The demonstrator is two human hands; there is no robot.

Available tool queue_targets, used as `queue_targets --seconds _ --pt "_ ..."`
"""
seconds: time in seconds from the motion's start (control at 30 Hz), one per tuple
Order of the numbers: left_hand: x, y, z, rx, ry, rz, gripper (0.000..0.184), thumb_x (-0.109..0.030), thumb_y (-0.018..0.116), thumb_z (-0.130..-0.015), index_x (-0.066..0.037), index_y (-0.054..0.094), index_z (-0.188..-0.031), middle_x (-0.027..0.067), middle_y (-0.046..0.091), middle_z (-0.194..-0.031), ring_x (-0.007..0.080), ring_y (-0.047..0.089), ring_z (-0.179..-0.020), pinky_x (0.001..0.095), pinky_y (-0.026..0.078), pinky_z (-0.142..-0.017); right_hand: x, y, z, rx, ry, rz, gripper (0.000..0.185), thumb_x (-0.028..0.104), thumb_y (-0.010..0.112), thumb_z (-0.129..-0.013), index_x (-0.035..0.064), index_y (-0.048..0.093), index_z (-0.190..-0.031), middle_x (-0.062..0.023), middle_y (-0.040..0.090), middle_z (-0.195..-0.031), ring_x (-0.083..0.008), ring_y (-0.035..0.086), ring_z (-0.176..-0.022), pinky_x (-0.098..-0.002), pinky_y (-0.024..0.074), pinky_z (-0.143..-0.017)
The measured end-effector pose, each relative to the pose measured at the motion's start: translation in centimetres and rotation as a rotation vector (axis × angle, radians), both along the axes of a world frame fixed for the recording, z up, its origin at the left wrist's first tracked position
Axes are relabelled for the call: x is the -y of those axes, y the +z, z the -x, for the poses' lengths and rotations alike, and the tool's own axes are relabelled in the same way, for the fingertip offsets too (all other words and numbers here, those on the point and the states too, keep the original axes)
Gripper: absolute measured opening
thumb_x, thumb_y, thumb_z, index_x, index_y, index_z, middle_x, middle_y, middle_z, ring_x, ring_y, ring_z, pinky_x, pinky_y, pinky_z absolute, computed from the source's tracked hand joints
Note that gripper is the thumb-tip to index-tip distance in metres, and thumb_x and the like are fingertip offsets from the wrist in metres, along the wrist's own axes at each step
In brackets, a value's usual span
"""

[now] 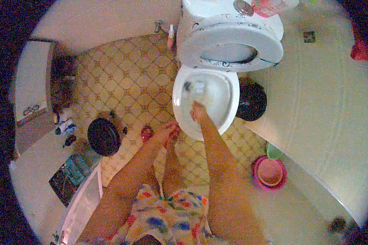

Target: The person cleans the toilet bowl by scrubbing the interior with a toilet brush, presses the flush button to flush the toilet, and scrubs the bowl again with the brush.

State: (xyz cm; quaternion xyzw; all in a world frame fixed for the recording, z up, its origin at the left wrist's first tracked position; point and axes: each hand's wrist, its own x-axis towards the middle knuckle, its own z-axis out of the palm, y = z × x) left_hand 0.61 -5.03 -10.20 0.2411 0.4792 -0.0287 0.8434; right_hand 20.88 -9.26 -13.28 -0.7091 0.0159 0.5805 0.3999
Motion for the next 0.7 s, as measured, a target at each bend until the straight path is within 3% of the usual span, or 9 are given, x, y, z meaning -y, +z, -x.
queue_targets --seconds 0.07,0.17,0.27,0.37,0.4,0.53,0.6,0.63,0.7 --pt "0.0 -0.5 0.1 -0.003 0.017 0.016 0.022 -0.016 0.044 -0.084 -0.006 0.051 -0.103 0.0024 0.053 -0.083 0.0088 0.046 -0.064 0.0197 0.04 -0.055 -2.3 -1.8 -2.7 -0.17 -0.152 0.0 0.025 0.017 0.038 -0.08 0.0042 0.046 -0.099 -0.0074 0.048 -0.058 -0.0184 0.041 -0.041 -0.032 0.0347 -0.033" --pt "0.1 -1.6 0.8 -0.001 0.053 0.035 0.021 -0.015 0.044 -0.084 -0.006 0.051 -0.101 0.0012 0.052 -0.079 0.0081 0.045 -0.063 0.0199 0.04 -0.054 0.5 -4.3 -5.7 -0.148 -0.78 -0.089 0.022 0.021 0.037 -0.081 0.0062 0.042 -0.096 -0.0061 0.047 -0.057 -0.0161 0.038 -0.036 -0.0301 0.0331 -0.032" --pt "-0.7 -0.8 0.7 -0.007 0.023 0.047 0.02 -0.015 0.044 -0.084 -0.005 0.051 -0.1 -0.0001 0.051 -0.073 0.0074 0.044 -0.06 0.0196 0.039 -0.053 0.8 -0.2 -5.4 -0.236 -0.759 -0.153 0.016 0.021 0.037 -0.083 0.0123 0.038 -0.07 0.0025 0.038 -0.053 -0.0067 0.033 -0.037 -0.0229 0.0284 -0.031" --pt "-1.9 2.9 0.4 -0.02 0.005 0.057 0.02 -0.015 0.044 -0.084 -0.005 0.051 -0.099 -0.0007 0.049 -0.07 0.007 0.043 -0.058 0.019 0.038 -0.052 -0.4 -3.2 -4.5 -0.212 -0.762 -0.248 0.018 0.024 0.038 -0.081 0.009 0.043 -0.09 -0.0047 0.044 -0.052 -0.0145 0.038 -0.035 -0.0294 0.0322 -0.031" --pt "-1.9 3.1 0.3 0.003 0.003 0.031 0.019 -0.015 0.044 -0.084 -0.005 0.051 -0.099 -0.0008 0.049 -0.07 0.0068 0.043 -0.058 0.0189 0.037 -0.051 -2.0 0.1 -3.2 -0.284 -0.62 -0.306 0.018 0.024 0.037 -0.084 0.0098 0.041 -0.073 0.002 0.039 -0.052 -0.0075 0.034 -0.035 -0.0228 0.0287 -0.03" --pt "-1.5 2.6 0.4 0.045 -0.035 0.042 0.02 -0.014 0.043 -0.084 -0.005 0.051 -0.099 -0.001 0.049 -0.069 0.0064 0.042 -0.057 0.0182 0.037 -0.051 -0.2 1.2 3.7 -0.058 -0.164 -0.135 0.024 0.026 0.045 -0.081 0.0048 0.05 -0.092 -0.0075 0.045 -0.049 -0.018 0.042 -0.035 -0.0319 0.0337 -0.031" --pt "-1.1 2.3 0.4 0.029 -0.067 -0.012 0.023 -0.021 0.047 -0.082 -0.004 0.051 -0.099 0.0035 0.055 -0.075 0.0132 0.051 -0.064 0.0245 0.043 -0.057 4.7 1.2 5.1 -0.121 -0.047 0.012 0.042 0.022 0.043 -0.082 0.0129 0.035 -0.123 -0.0063 0.043 -0.05 -0.0133 0.038 -0.034 -0.0269 0.0344 -0.032" --pt "-0.7 2.0 0.6 0.019 -0.082 -0.038 0.026 -0.024 0.049 -0.082 -0.004 0.051 -0.098 0.0058 0.057 -0.079 0.0166 0.056 -0.068 0.0277 0.046 -0.06 8.5 0.8 4.9 0.086 0.32 -0.088 0.04 0.018 0.041 -0.082 0.0126 0.036 -0.122 -0.0097 0.047 -0.057 -0.0154 0.043 -0.039 -0.0281 0.0367 -0.033" --pt "-0.1 0.7 0.6 0.049 -0.104 -0.052 0.026 -0.023 0.049 -0.082 -0.004 0.05 -0.1 0.0056 0.057 -0.078 0.0162 0.056 -0.067 0.0276 0.046 -0.059 12.7 3.9 3.4 0.1 0.616 0.081 0.04 0.017 0.04 -0.081 0.0109 0.037 -0.121 -0.0114 0.049 -0.062 -0.0171 0.045 -0.041 -0.0289 0.0374 -0.034"
